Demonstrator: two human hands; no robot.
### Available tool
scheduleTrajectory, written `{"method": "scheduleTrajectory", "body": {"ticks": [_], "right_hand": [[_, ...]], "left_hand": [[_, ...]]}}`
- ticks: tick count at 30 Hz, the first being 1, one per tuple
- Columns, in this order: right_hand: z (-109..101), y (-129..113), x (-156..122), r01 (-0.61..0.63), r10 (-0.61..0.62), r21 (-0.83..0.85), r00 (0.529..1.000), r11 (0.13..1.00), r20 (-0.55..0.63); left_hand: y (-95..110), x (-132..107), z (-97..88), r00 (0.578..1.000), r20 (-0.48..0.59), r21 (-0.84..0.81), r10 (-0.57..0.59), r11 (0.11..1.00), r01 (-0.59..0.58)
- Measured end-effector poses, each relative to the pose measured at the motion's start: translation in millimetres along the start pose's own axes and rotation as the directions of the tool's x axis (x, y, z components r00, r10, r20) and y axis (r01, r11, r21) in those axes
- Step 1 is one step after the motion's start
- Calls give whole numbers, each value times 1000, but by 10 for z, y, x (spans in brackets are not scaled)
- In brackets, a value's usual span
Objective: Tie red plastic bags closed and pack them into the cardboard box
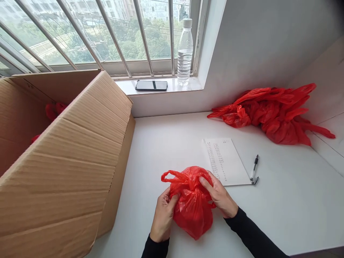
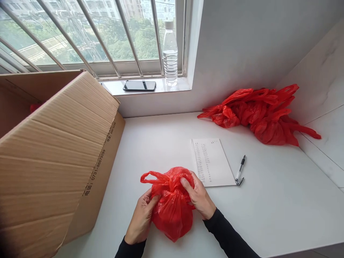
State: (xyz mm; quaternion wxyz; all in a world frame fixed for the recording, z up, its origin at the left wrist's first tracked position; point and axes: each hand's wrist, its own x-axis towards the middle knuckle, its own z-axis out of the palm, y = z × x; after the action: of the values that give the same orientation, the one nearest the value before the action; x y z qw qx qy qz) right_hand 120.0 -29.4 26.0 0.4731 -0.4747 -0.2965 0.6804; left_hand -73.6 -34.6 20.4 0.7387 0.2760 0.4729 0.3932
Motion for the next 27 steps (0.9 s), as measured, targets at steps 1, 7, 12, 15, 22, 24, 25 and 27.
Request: {"method": "scheduleTrajectory", "body": {"ticks": [1, 7, 12, 15, 22, 24, 25, 27], "right_hand": [[3, -9, -5, -11, 11, -9, 1000, 1000, 14], [-11, 17, 20, -23, 24, 16, 999, 1000, -36], [-42, 61, 24, -7, 12, 108, 999, 994, -44], [-32, 26, -6, -48, 49, 131, 999, 990, -6], [-10, 0, -54, -96, 86, 145, 993, 985, 79], [-23, 28, -41, -81, 73, 177, 996, 981, 47], [-32, 40, -32, -72, 67, 191, 997, 979, 33], [-50, 56, -15, -64, 61, 207, 998, 976, 20]], "left_hand": [[1, 2, 8, 1000, -28, -12, -1, 1000, 1], [40, -64, 85, 999, -42, -18, -1, 1000, 0], [34, -115, 122, 998, 24, 11, 54, 998, -54], [45, -106, 150, 997, 19, -5, 70, 998, -70], [43, -66, 130, 998, 59, -51, 9, 999, -6], [13, -80, 96, 999, 28, -24, -27, 999, 27], [-3, -93, 82, 1000, 14, -3, -22, 1000, 22], [-31, -120, 67, 1000, 12, 26, 11, 1000, -11]]}}
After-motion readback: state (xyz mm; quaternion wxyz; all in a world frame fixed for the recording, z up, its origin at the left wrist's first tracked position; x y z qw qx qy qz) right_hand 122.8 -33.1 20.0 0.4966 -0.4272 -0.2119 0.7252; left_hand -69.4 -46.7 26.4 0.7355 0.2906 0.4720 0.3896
